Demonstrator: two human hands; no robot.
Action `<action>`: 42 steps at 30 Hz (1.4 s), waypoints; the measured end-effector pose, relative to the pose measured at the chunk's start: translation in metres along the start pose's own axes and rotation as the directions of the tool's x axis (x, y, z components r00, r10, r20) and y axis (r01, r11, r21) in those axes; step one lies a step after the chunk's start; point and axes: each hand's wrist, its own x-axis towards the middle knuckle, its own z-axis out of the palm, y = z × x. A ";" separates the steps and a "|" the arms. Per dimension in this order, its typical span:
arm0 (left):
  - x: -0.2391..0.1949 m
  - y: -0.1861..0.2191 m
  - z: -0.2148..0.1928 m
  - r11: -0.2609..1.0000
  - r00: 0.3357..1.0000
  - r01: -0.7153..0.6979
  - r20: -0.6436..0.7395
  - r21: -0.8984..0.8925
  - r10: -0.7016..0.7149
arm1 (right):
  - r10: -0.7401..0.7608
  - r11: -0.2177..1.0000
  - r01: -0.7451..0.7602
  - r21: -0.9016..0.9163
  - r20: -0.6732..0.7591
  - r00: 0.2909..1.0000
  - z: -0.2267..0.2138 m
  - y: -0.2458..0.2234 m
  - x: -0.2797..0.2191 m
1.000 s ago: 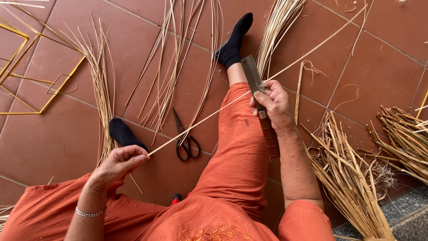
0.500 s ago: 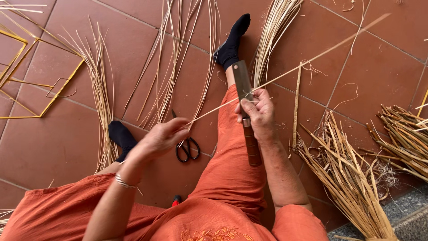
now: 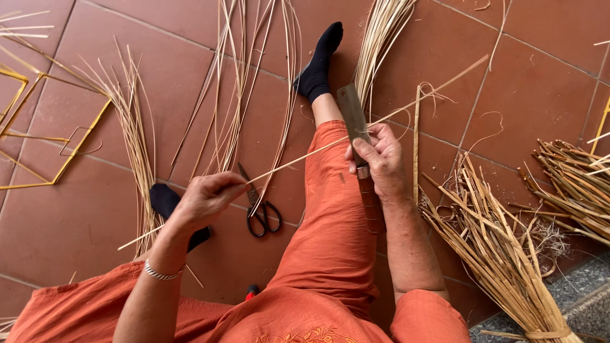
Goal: The person sits on a tiled floor and uses a knife to shave and smooth individual bamboo strips. They repeatedly pick up strips, run the blade along their length to remove fibers, and place the finished pieces into a pile.
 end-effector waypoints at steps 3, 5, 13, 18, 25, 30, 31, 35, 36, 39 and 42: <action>-0.010 -0.018 -0.013 0.967 0.983 0.182 0.030 -0.176 -0.180 | 0.011 1.000 -0.011 0.008 -0.004 1.000 -0.011 -0.011 0.000; -0.014 -0.030 -0.016 0.966 0.989 0.144 0.044 -0.215 -0.138 | 0.020 0.999 -0.019 -0.039 0.019 1.000 -0.011 -0.013 -0.002; -0.027 -0.052 -0.044 0.974 0.988 0.156 0.020 -0.166 -0.155 | 0.012 0.999 -0.010 0.036 -0.060 0.998 -0.026 -0.025 0.001; -0.028 -0.063 -0.050 0.975 0.986 0.160 -0.012 -0.154 -0.164 | 0.007 1.000 -0.006 0.022 -0.054 0.998 -0.039 -0.027 0.005; -0.035 -0.086 -0.061 0.960 0.983 0.178 0.004 -0.218 -0.182 | -0.016 1.000 0.015 -0.010 -0.090 0.996 -0.070 -0.035 0.012; -0.041 -0.090 -0.072 0.952 0.977 0.189 -0.049 -0.240 -0.206 | -0.020 0.997 0.031 0.065 -0.169 0.985 -0.096 -0.043 0.014; -0.040 -0.088 -0.074 0.950 0.979 0.185 -0.031 -0.250 -0.199 | -0.020 0.999 0.030 0.045 -0.198 0.980 -0.102 -0.046 0.012; -0.038 -0.074 -0.074 0.955 0.964 0.228 -0.098 -0.187 -0.249 | -0.057 0.998 0.066 0.010 -0.399 0.915 -0.119 -0.066 0.008; -0.037 -0.069 -0.073 0.956 0.949 0.255 -0.152 -0.147 -0.277 | -0.075 0.996 0.090 0.009 -0.465 0.882 -0.116 -0.068 0.011; -0.018 -0.052 -0.049 0.958 0.966 0.192 -0.129 -0.214 -0.222 | -0.095 0.986 0.128 0.110 -0.267 0.959 -0.092 -0.068 0.000; 0.004 -0.032 -0.009 0.941 0.981 0.123 -0.104 -0.316 -0.163 | 0.021 0.994 -0.039 -0.098 -0.178 0.984 -0.045 -0.046 -0.016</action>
